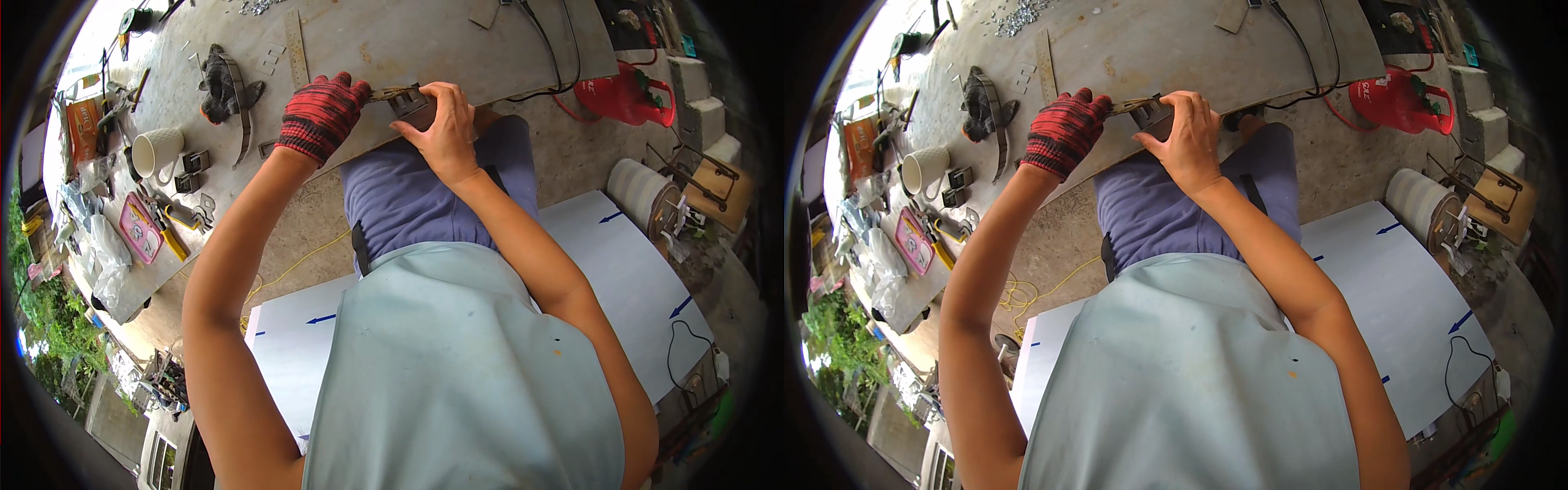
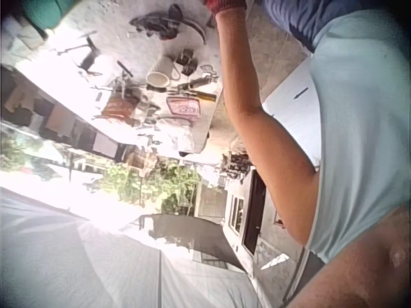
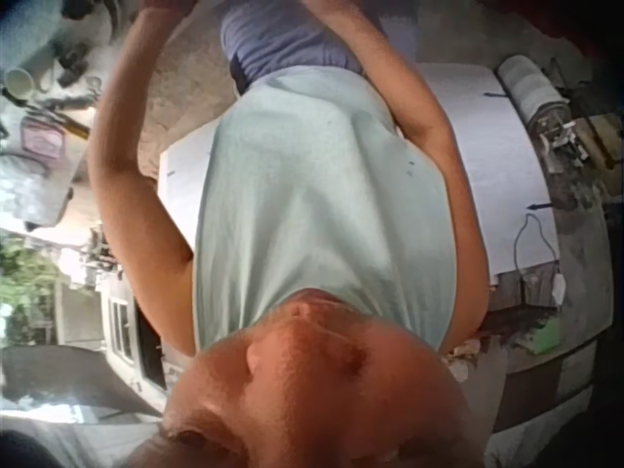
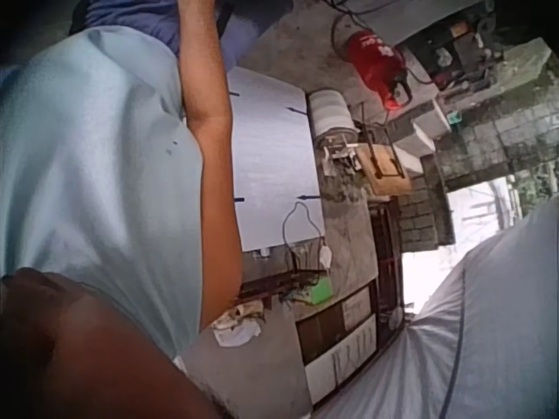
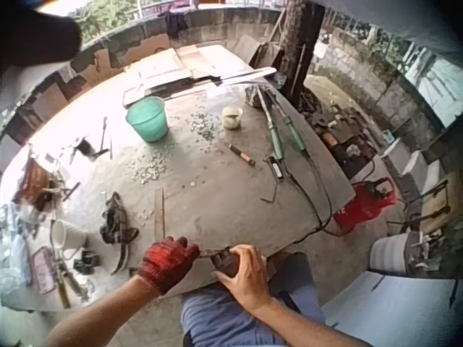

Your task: The person is assembling small metal letter components by soldering them together.

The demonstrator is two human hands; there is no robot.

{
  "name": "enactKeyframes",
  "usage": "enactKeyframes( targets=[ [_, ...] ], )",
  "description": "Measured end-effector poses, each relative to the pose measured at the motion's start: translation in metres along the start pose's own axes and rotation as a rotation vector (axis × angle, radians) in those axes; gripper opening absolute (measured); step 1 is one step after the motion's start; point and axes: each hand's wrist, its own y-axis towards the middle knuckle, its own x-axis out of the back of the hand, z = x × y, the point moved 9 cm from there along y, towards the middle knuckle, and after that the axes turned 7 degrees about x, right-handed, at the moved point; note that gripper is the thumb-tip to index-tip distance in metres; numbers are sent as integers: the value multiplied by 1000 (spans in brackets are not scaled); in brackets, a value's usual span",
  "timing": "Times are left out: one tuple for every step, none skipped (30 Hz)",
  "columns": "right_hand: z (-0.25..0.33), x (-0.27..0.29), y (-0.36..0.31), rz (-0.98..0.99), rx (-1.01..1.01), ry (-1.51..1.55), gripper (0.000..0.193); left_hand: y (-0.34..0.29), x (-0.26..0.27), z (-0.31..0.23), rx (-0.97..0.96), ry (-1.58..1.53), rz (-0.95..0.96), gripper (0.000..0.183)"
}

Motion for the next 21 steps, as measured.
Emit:
enactKeyframes(
  targets=[
    [-2, 0, 0, 2, 2, 18, 63, 0, 0, 0, -5, 14, 10, 19],
    [-4, 0, -1, -5, -1, 11, 63, 1, 0, 0, -9, 29, 21, 20],
    [-3, 0, -1, 6, 26, -1, 63, 2, 1, 0, -17, 29, 17, 20],
    [1, -2, -3, 20, 51, -9, 63, 1, 0, 1, -13, 42, 21, 20],
    [3, -2, -3, 26, 45, -24, 58, 1, -1, 1, -7, 55, 26, 20],
    [2, -2, -3, 24, 42, -24, 58, 2, -1, 1, -9, 56, 27, 20],
    [2, -3, -3, 20, 49, -40, 56, 2, 2, 1, -12, 66, 27, 20],
    [3, -3, -2, 17, 57, -56, 54, 2, 5, 1, -12, 75, 27, 20],
    [3, -3, -2, 18, 58, -51, 54, 3, 8, 1, -8, 78, 28, 20],
    [3, -2, -2, 8, 46, -54, 52, 4, 9, -1, -20, 76, 46, 20],
    [2, -1, -2, -1, 35, -56, 50, 5, 10, -4, -31, 74, 64, 20],
    [1, -3, -3, 1, 37, -53, 50, 6, 13, -5, -26, 74, 65, 20],
    [0, -4, -3, -1, 36, -41, 52, 5, 15, -8, -42, 54, 90, 23],
    [-1, -5, -4, -4, 35, -28, 54, 5, 16, -11, -58, 33, 114, 26],
    [-1, -5, -5, -2, 39, -24, 54, 5, 19, -11, -52, 35, 114, 26],
    [-1, -5, -4, -5, 41, -29, 54, 6, 19, -11, -46, 33, 140, 29],
    [0, -5, -4, -9, 41, -34, 53, 6, 18, -11, -41, 31, 166, 33],
    [0, -6, -5, -7, 47, -30, 53, 5, 17, -10, -34, 32, 165, 33],
    [-1, -6, -5, -10, 42, -36, 53, 5, 15, -10, -33, 25, 151, 35],
    [-1, -5, -6, -13, 38, -43, 53, 4, 14, -10, -33, 18, 138, 36],
    [-1, -6, -6, -14, 39, -43, 53, 4, 11, -9, -33, 18, 137, 36]
  ],
)
